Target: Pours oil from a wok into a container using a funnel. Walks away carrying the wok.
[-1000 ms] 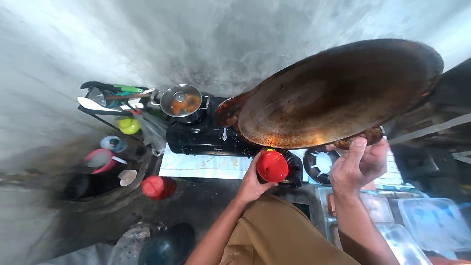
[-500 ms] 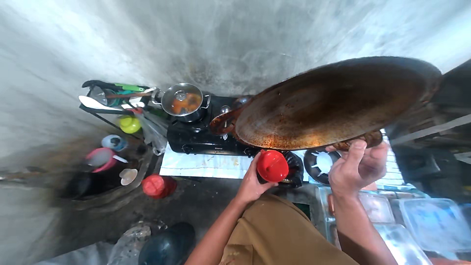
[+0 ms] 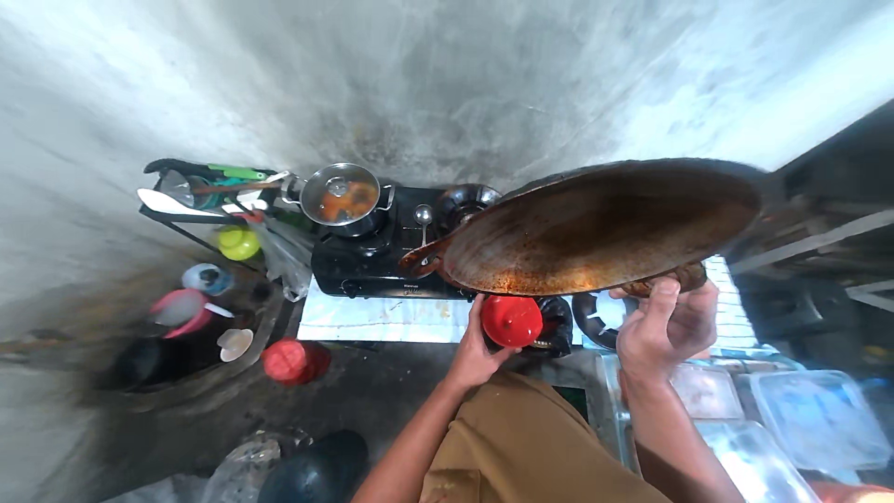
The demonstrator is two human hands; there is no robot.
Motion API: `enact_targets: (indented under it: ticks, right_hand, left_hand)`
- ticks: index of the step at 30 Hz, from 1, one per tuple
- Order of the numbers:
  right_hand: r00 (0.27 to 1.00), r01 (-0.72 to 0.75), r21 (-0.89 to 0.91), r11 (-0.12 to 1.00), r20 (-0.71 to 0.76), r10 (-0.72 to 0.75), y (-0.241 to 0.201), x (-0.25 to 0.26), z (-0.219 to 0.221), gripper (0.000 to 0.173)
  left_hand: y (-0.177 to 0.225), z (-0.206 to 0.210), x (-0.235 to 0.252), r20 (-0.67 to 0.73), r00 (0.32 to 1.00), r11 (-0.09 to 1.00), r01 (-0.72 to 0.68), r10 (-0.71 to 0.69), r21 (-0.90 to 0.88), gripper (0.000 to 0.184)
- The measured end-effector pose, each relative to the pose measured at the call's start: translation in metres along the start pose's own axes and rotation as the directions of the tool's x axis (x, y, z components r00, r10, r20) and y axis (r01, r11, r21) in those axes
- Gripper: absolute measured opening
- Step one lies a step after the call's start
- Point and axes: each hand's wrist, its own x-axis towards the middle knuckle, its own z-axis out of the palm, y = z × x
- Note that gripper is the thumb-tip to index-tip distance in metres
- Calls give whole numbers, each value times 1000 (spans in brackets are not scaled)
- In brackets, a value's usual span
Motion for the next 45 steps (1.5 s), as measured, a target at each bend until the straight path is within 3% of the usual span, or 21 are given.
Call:
enact_targets:
  ticks: [16, 23, 26, 32, 38, 45]
  right_hand:
    - [999, -25, -22, 999, 19, 26, 3, -10, -5, 15]
    - [999, -30, -42, 999, 36, 32, 8, -11, -5, 17]
    - [998, -20, -50, 999, 53, 22, 10, -10, -6, 18]
    - [997, -30, -34, 999, 70, 32, 18, -10, -9, 18]
    - [995, -33, -21, 999, 91, 34, 21, -5, -9, 18]
    - [993, -28, 22, 999, 117, 26, 27, 0, -12, 18]
  left_hand:
    - [-15, 7, 0, -88, 996, 998, -2, 7, 55, 108]
    - [-26, 11, -1, -226, 974, 978, 48, -1, 202, 105]
    - [-32, 11, -2, -184, 980, 978, 108, -75, 176, 111]
    - [-37, 16, -3, -46, 937, 934, 338, -345, -115, 116]
    - [-59, 21, -11, 21, 927, 912, 374, -376, -170, 133]
    - [-69, 29, -11, 72, 900, 883, 437, -431, -170, 126]
